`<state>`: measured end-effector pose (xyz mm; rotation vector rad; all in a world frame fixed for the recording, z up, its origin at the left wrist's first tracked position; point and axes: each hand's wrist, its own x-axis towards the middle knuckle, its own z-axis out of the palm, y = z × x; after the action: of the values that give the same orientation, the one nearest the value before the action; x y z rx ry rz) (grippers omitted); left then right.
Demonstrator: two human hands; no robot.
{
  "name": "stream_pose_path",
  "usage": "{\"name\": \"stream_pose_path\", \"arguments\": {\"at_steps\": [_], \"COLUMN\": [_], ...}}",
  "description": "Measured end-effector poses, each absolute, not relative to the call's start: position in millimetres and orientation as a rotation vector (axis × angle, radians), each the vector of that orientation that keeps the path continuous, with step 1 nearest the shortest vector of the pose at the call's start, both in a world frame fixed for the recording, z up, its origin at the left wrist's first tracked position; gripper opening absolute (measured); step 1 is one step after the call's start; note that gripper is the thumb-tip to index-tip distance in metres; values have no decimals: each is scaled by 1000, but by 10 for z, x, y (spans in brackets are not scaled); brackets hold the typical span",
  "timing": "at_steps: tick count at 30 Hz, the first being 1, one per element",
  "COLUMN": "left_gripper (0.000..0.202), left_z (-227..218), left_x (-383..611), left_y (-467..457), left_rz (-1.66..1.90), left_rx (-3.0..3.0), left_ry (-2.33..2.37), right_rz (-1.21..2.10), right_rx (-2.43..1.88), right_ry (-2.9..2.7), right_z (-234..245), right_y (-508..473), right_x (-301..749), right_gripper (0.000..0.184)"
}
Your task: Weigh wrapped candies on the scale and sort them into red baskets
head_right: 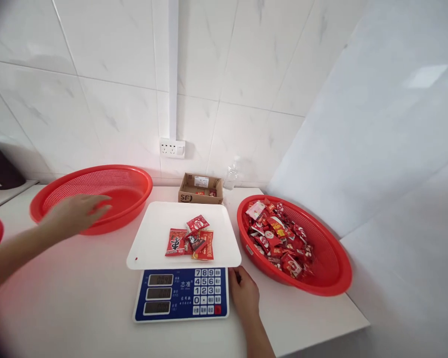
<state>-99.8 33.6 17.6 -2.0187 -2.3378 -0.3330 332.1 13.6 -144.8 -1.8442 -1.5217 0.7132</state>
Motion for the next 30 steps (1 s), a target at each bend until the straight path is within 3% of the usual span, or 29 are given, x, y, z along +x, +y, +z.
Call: {"name": "stream_pose_path", "arguments": {"at_steps": [5,9,12,17,23,30], "left_gripper": [73,84,69,34,21,17], "left_z": [-18,-163,-212,-287,-293,77], "left_x": [192,638,775,824,674,10], "left_y": [346,452,526,581,652,677], "left_rz": [-512,-366,-233,-310,-522,-916], "left_rx": [-2937,-3090,-3004,-2959,-2903,-2429], "left_ry": [-1840,-1752,-1647,-1570,-1731,-2066], "right_rz": [717,694,686,703,704,721], "right_rx": [-1822,-1779,-1747,-1733,-1728,-1749], "right_ry": [-1503,-1497,-1495,-1485,-1485,-1493], "right_z": [-1458,-1467,-1490,-1512,-1506,-1507], "right_y": [131,119,127,140,138,148], "right_x": [3312,3314,3322,3329,3325,3326], "right_gripper": [39,38,36,36,36,36]}}
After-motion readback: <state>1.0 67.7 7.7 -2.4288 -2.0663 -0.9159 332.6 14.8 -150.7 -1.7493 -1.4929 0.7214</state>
